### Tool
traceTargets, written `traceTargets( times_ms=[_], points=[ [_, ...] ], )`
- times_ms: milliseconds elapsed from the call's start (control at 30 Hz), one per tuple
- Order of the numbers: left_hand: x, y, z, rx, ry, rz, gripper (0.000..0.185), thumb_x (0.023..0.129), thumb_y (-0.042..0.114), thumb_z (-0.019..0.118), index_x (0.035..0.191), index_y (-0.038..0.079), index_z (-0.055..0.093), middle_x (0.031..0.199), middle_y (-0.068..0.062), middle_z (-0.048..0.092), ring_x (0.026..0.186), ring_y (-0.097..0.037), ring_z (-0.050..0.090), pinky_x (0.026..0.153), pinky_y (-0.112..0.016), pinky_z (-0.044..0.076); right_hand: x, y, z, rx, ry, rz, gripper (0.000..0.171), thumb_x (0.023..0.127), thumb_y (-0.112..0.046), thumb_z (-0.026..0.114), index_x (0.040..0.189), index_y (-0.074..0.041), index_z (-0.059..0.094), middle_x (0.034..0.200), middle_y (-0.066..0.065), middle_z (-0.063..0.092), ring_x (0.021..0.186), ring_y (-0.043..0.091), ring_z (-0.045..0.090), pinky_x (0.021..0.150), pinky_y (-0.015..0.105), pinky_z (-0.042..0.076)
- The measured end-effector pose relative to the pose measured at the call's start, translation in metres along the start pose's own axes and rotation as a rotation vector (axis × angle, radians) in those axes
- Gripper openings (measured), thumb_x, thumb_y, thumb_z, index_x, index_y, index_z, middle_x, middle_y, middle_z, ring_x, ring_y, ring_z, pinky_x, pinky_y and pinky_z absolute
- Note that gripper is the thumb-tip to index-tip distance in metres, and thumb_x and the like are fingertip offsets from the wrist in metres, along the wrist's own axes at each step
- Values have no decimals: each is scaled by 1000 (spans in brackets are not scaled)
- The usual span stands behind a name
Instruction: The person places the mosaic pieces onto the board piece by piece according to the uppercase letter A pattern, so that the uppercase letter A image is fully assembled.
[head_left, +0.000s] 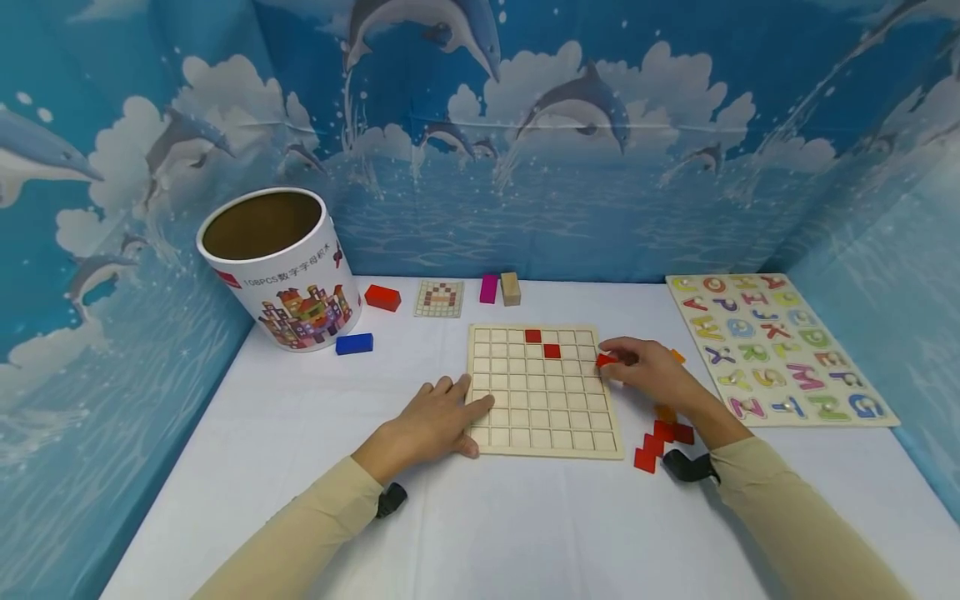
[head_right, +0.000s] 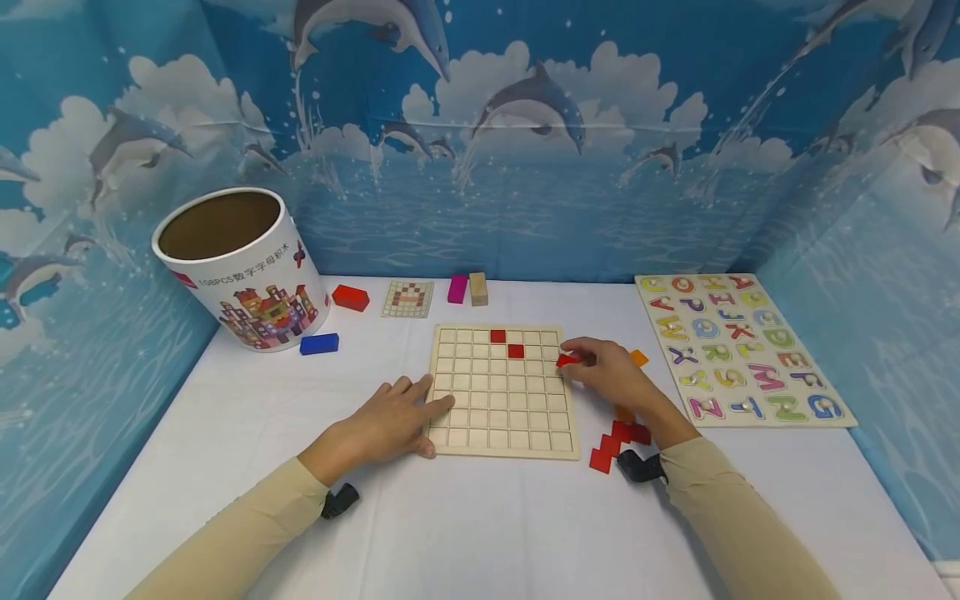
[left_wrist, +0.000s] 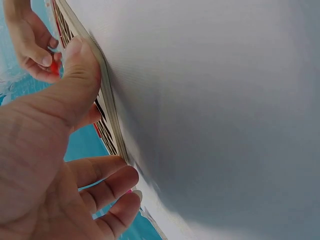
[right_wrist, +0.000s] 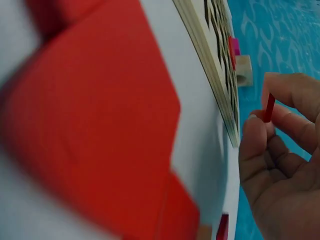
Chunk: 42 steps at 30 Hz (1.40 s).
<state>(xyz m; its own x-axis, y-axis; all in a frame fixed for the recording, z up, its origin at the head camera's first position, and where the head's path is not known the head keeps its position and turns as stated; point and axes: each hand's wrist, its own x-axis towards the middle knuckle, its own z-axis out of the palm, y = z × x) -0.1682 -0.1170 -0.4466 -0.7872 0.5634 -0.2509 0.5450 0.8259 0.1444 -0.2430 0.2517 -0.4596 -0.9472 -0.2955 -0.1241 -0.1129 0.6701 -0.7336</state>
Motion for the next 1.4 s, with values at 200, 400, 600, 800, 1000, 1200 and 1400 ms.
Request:
traceTargets(
  times_ms=[200, 400, 600, 800, 1000, 1200, 1400],
  points=[
    [1, -2, 3, 4, -6, 6, 82, 86, 52, 73, 157, 27, 42, 161, -21, 34, 140, -37, 39, 109, -54, 37, 21, -11, 17, -42, -46, -65, 36, 94, -25, 74, 125, -8, 69, 110, 8, 66, 98, 24, 54, 81, 35, 47],
    [0, -2, 1, 9, 7, 6, 82, 85, 52, 73, 157, 27, 42, 161, -21, 35, 141, -38, 39, 109, -54, 37, 33, -20, 22, -137, -64, -128, 29, 94, -16, 73, 121, -6, 71, 113, 10, 62, 94, 23, 53, 81, 39, 46],
    [-1, -1, -1, 5, 4, 8, 82, 86, 51, 73, 157, 27, 42, 161, -21, 35, 141, -38, 39, 108, -54, 37, 33, -23, 22, -135, -98, -142, 33, 94, -13, 73, 125, -5, 70, 117, 12, 62, 96, 24, 53, 82, 39, 47],
    [0, -1, -1, 8, 8, 6, 83, 85, 52, 73, 157, 27, 42, 162, -21, 34, 141, -38, 39, 108, -54, 38, 28, -25, 19, -138, -94, -139, 38, 94, -16, 75, 131, -8, 68, 121, 9, 63, 97, 24, 54, 82, 39, 47],
    [1, -3, -1, 6, 6, 9, 82, 85, 51, 74, 157, 26, 42, 161, -22, 35, 140, -38, 39, 108, -54, 38, 16, -25, 8, -137, -78, -99, 44, 97, -17, 70, 139, -8, 62, 126, 10, 64, 103, 25, 55, 83, 39, 49],
    [-1, -1, -1, -2, 1, 5, 82, 85, 50, 74, 157, 26, 43, 161, -22, 35, 140, -38, 39, 108, -54, 38, -9, -13, -12, -80, -67, -18, 45, 97, -23, 71, 138, -9, 63, 130, 14, 63, 102, 27, 56, 78, 36, 52],
    [-1, 0, -2, -1, 9, 12, 81, 85, 51, 74, 156, 26, 44, 160, -22, 36, 138, -38, 40, 106, -54, 39, -45, 6, -23, -2, -74, 46, 47, 94, -30, 75, 136, -12, 64, 119, 11, 63, 93, 26, 54, 67, 30, 51]
  ],
)
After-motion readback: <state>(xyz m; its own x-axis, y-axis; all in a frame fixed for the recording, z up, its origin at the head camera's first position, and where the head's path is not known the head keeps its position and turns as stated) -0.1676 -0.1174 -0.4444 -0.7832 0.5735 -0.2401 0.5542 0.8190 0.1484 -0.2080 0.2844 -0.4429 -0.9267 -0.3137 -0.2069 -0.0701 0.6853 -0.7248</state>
